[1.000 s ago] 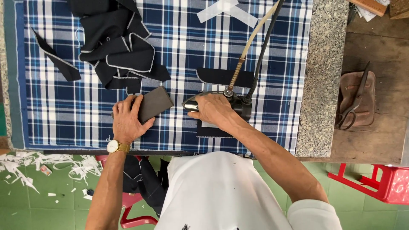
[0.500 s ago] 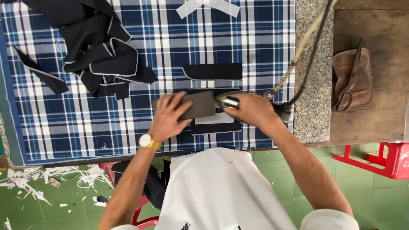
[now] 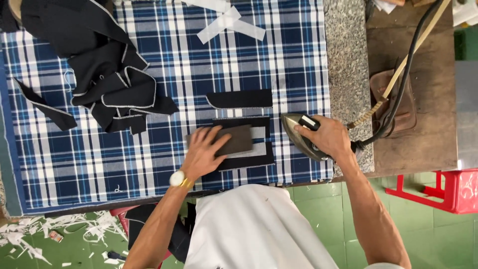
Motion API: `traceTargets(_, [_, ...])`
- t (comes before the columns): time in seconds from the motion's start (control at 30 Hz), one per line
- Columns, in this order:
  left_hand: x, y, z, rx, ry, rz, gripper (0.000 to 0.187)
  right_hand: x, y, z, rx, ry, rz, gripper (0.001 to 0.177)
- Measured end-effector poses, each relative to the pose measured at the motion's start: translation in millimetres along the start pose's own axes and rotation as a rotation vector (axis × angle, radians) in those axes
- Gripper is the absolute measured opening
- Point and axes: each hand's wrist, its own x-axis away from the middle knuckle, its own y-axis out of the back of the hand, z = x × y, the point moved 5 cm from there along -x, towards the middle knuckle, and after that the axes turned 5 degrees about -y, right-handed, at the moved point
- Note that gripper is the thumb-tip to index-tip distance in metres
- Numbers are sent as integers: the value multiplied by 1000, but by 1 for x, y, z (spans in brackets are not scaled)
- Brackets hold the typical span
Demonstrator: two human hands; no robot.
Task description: The person irons several small rectangular fabric pieces on a plaid-covered work surface. They use a steam iron and a wooden pressing block, then measure and mark the pieces with a ruler and pen before folding and stacking them.
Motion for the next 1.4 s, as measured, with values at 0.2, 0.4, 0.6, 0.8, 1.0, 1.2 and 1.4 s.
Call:
traceTargets(0.2, [93,37,61,-297,273,-138,60,10,-1,53,-48,100,18,63])
traceTargets(0.4, [106,40,65,-399,343,-152,68,25,1,191,14,453,132,73])
traceTargets(0.6, [107,38,67,-405,389,-134,72,-20,-38,284,85,655,121,65])
traceTargets(0.8, [110,36,68,-407,389,-117,74,-35,-50,290,158,651,199,65])
traceTargets(1.0, [117,51,69,-338,368,-163,56,-38,-38,235,119,501,219,59])
traceTargets(1.2, [101,87,66,-256,250,-189,41,-31,12,165,217,223,326,48])
traceTargets(1.4, [42,90,81,-270,209,-330,22,-33,42,96,105,130,169,54])
